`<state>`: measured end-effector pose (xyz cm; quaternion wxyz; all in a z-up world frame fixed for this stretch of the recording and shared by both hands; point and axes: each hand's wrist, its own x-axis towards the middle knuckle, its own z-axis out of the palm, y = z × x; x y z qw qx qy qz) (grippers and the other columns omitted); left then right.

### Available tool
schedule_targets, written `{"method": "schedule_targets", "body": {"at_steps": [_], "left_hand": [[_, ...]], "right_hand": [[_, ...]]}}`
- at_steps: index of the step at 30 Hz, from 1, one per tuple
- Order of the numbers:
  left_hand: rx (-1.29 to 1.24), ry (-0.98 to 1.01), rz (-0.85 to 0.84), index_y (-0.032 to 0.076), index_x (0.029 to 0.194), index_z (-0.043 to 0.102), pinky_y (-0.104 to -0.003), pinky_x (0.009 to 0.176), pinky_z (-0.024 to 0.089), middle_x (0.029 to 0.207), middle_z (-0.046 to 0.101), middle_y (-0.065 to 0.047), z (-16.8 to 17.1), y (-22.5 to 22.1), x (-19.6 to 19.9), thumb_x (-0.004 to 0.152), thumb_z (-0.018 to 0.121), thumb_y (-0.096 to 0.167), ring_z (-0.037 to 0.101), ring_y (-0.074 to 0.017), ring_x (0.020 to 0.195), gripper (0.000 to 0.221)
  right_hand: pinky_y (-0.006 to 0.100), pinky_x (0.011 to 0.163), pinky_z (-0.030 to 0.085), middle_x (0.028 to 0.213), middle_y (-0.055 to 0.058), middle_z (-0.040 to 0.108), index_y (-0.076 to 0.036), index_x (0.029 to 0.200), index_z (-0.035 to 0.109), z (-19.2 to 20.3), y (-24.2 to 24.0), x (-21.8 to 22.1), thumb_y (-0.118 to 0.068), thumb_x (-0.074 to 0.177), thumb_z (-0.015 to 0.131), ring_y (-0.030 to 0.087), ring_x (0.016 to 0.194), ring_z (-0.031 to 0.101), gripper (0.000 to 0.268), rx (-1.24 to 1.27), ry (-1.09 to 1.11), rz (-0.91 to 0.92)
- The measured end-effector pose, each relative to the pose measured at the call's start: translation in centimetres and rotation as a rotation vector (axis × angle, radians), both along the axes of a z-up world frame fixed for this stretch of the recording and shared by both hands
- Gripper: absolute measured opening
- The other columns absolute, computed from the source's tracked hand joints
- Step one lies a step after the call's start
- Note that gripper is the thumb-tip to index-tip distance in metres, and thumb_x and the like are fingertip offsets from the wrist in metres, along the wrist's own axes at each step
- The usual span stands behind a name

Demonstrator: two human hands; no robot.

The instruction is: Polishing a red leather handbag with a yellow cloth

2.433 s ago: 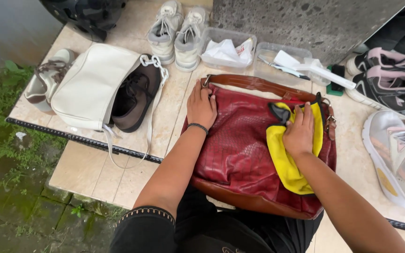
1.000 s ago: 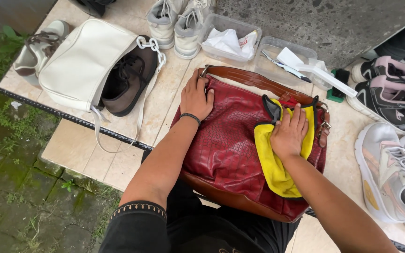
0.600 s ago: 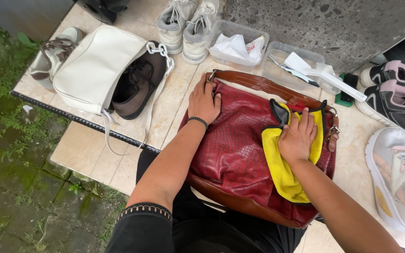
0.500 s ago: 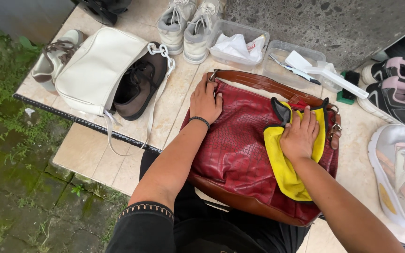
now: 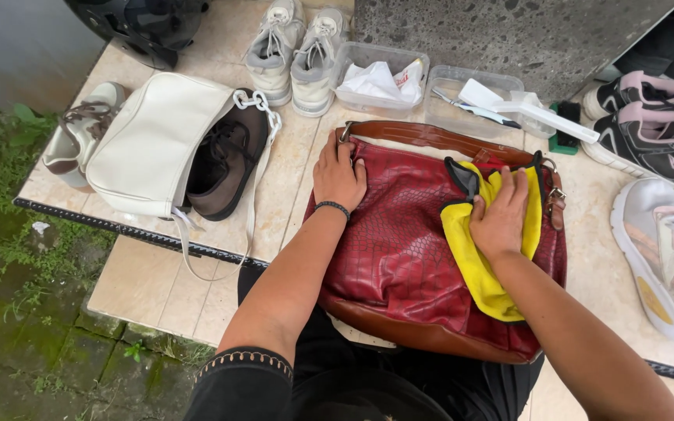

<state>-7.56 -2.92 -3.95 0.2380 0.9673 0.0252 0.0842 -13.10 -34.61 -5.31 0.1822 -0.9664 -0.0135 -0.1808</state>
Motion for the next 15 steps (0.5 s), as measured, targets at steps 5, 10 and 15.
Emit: {"method": "schedule_targets", "body": {"at_steps": [5,10,15], "left_hand": [[-0.015,-0.022,0.009,0.023,0.127,0.044,-0.047,0.118,0.034,0.164,0.025,-0.012,0.2,-0.1,-0.1,0.101,0.045,0.038,0.033,-0.0304,0.15,0.03],[-0.019,-0.04,0.009,0.023,0.126,0.045,-0.047,0.117,0.035,0.163,0.027,-0.012,0.1,0.0,0.0,0.102,0.044,0.036,0.034,-0.0302,0.149,0.028],[-0.016,-0.032,0.005,0.022,0.126,0.044,-0.045,0.118,0.034,0.164,0.025,-0.013,0.0,-0.1,0.2,0.103,0.043,0.035,0.032,-0.0297,0.15,0.027]], "right_hand": [[0.065,0.116,0.03,0.149,0.027,0.042,0.001,0.143,0.046,-4.9,-1.4,-0.2,-0.02,0.095,0.066,0.048,0.145,0.036,0.056,-0.054,-0.071,0.127],[0.063,0.125,0.011,0.163,0.033,0.026,0.001,0.156,0.034,-2.0,-2.0,-4.7,-0.029,0.097,0.055,0.047,0.156,0.016,0.07,-0.091,0.204,0.114],[0.059,0.128,-0.004,0.169,0.033,0.001,0.003,0.163,0.013,-1.9,-3.6,-3.1,-0.018,0.094,0.048,0.043,0.159,-0.006,0.08,-0.197,0.284,-0.062]]}}
